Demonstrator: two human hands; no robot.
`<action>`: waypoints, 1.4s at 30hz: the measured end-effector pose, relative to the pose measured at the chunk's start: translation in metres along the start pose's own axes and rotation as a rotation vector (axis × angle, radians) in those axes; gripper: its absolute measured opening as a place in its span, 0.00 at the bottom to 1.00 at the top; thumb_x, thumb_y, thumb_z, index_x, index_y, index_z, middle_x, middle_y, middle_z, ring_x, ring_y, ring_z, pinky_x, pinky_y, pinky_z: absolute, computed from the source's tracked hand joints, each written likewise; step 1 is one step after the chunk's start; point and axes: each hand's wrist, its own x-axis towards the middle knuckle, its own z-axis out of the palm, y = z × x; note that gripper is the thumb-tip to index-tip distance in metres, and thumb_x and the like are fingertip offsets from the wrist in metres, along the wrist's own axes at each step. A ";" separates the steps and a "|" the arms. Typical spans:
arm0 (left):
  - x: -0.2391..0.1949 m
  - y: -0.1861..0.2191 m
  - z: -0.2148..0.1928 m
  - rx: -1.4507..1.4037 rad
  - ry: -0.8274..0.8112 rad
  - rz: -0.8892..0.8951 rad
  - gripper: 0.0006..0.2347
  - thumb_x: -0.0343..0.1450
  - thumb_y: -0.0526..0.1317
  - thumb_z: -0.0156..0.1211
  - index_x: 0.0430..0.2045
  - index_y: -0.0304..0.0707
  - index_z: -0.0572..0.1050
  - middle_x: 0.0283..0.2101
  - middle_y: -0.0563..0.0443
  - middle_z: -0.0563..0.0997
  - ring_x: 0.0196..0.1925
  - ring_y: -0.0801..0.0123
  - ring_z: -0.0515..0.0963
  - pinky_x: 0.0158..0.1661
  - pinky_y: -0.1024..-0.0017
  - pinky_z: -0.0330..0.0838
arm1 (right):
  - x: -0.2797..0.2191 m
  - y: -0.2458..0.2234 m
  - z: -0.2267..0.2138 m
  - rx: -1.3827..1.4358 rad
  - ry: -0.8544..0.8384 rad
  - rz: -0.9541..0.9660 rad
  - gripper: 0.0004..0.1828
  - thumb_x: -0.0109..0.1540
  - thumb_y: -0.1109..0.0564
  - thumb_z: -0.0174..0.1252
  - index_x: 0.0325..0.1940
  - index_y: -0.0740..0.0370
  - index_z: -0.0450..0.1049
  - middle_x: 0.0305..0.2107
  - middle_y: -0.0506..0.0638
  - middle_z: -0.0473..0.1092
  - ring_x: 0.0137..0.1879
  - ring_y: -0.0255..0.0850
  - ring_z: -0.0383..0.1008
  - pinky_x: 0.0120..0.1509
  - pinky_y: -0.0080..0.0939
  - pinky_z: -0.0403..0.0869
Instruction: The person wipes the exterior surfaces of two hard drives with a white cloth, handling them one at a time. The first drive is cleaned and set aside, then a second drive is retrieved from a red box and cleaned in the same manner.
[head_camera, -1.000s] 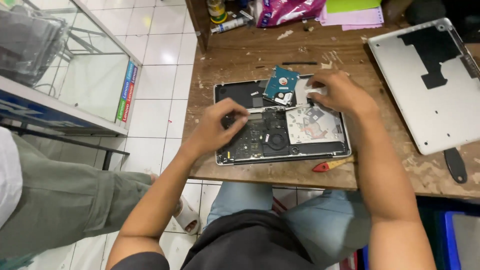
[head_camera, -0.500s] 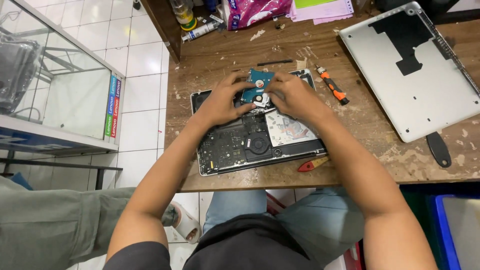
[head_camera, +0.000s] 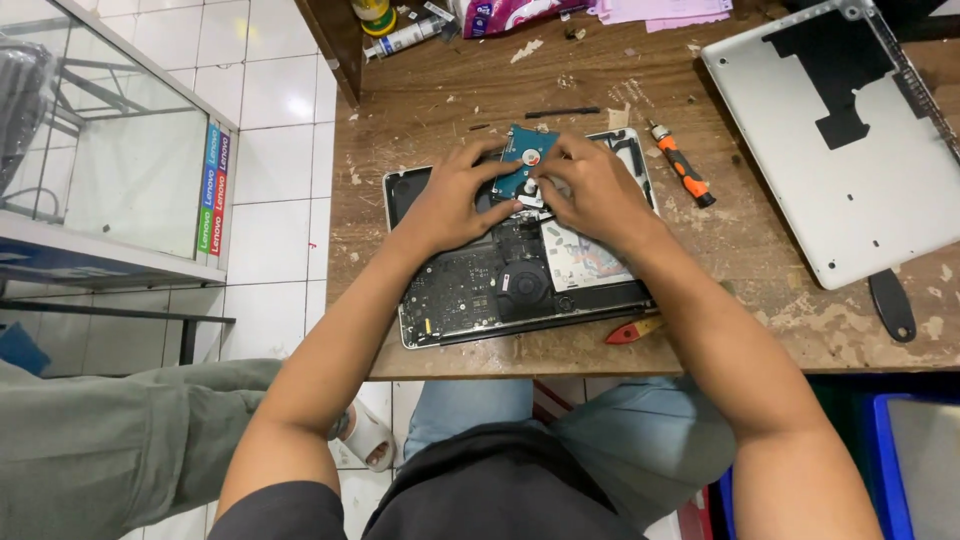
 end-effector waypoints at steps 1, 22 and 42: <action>0.000 0.001 0.001 0.003 0.004 -0.003 0.21 0.74 0.49 0.73 0.61 0.48 0.81 0.70 0.43 0.73 0.69 0.37 0.75 0.64 0.38 0.65 | 0.002 -0.011 -0.011 0.001 0.000 -0.006 0.02 0.65 0.59 0.68 0.41 0.58 0.85 0.36 0.51 0.75 0.44 0.51 0.79 0.51 0.49 0.75; -0.007 -0.001 0.002 0.037 -0.021 0.057 0.21 0.76 0.50 0.70 0.64 0.49 0.78 0.72 0.44 0.71 0.70 0.40 0.74 0.65 0.36 0.64 | 0.004 -0.019 -0.038 0.128 0.067 0.024 0.07 0.68 0.66 0.65 0.48 0.60 0.85 0.40 0.54 0.72 0.45 0.55 0.78 0.51 0.49 0.77; 0.039 -0.027 -0.008 0.167 0.046 0.357 0.60 0.61 0.62 0.89 0.82 0.43 0.49 0.69 0.33 0.66 0.76 0.40 0.68 0.82 0.32 0.42 | 0.010 -0.031 -0.086 -0.046 0.071 -0.015 0.09 0.69 0.72 0.68 0.53 0.76 0.78 0.45 0.62 0.75 0.50 0.52 0.77 0.54 0.47 0.79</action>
